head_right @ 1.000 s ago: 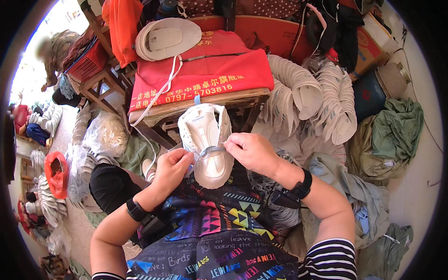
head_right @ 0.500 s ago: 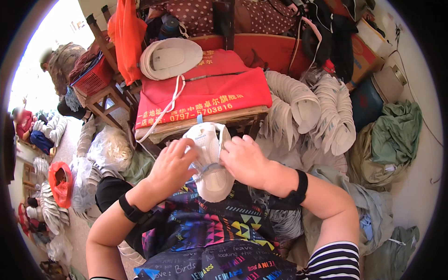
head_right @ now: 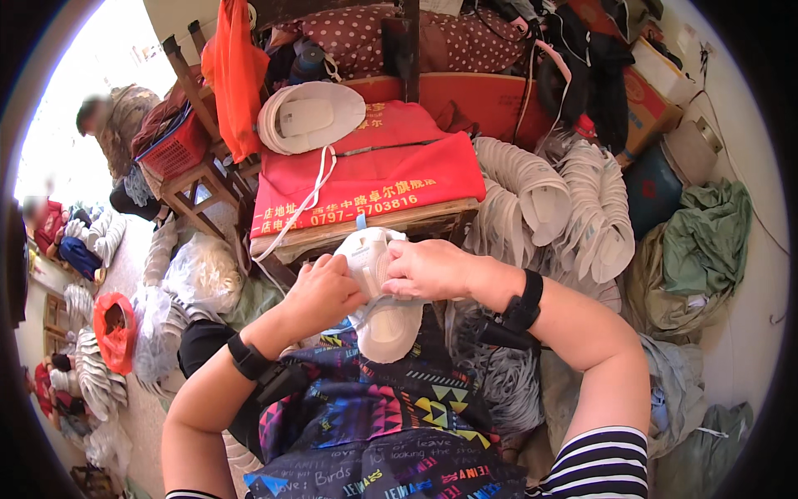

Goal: Lacing a white athletic shoe.

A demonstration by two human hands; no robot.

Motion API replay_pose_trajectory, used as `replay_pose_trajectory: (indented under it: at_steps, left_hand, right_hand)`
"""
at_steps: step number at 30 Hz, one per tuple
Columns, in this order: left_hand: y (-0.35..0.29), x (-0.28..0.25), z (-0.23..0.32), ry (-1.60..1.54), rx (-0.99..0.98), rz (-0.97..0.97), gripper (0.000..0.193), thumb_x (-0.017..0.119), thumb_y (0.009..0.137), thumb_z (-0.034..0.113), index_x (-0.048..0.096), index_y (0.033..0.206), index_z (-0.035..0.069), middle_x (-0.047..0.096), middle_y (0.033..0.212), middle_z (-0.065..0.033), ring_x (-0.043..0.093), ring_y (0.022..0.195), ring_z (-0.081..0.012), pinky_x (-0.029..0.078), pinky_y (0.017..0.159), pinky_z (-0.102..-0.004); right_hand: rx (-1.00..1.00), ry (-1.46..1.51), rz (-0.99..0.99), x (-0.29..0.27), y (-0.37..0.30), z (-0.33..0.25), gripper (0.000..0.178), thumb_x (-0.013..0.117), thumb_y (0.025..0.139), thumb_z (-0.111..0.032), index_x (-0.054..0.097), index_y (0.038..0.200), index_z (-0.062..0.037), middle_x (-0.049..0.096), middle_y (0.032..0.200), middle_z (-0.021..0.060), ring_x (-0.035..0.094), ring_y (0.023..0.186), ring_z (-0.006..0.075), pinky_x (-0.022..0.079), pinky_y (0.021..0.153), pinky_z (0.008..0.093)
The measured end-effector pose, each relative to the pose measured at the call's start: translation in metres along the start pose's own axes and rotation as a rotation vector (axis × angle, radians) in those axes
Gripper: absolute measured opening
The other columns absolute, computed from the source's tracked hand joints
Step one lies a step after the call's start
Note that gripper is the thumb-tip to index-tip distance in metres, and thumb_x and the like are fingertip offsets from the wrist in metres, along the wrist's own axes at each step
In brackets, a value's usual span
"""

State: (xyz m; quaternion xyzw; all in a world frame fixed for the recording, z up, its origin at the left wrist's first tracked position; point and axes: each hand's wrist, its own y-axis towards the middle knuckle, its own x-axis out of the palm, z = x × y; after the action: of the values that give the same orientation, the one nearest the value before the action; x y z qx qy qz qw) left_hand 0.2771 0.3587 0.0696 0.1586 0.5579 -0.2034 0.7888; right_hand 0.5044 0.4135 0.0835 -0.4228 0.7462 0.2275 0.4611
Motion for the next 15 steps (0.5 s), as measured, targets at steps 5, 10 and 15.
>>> replay_pose_trajectory:
  at_steps: [5, 10, 15]
  left_hand:
    - [-0.004, 0.026, -0.015, -0.261, -0.038, 0.118, 0.013, 0.069, 0.078, 0.020, 0.070, 0.076, 0.007, 0.053, 0.091, -0.0096, 0.050, 0.089, -0.0290, 0.044, 0.081, -0.0423]
    - [-0.005, 0.033, -0.001, -0.854, -0.301, 0.335, 0.021, 0.066, 0.087, 0.018, 0.069, 0.075, 0.001, 0.048, 0.088, -0.0044, 0.050, 0.087, -0.0158, 0.042, 0.073, -0.0289]
    - [-0.014, 0.016, 0.028, -0.963, -0.200, 0.378, 0.021, 0.061, 0.094, 0.016, 0.067, 0.083, 0.000, 0.049, 0.093, -0.0022, 0.047, 0.090, -0.0106, 0.040, 0.077, -0.0235]
  right_hand:
    - [0.181, 0.146, 0.154, 0.023, 0.007, -0.008, 0.020, 0.066, 0.080, -0.025, 0.064, 0.075, -0.0058, 0.055, 0.093, 0.0100, 0.062, 0.080, 0.0281, 0.050, 0.072, 0.0389]
    - [0.295, 0.376, 0.422, 0.046, 0.007, -0.014, 0.015, 0.067, 0.080, -0.015, 0.063, 0.073, -0.0018, 0.054, 0.090, 0.0082, 0.060, 0.070, 0.0208, 0.049, 0.065, 0.0327]
    - [0.284, 0.665, 0.439, 0.032, -0.002, -0.036, 0.017, 0.067, 0.087, -0.014, 0.064, 0.079, 0.0000, 0.053, 0.089, 0.0057, 0.058, 0.071, 0.0144, 0.048, 0.061, 0.0299]
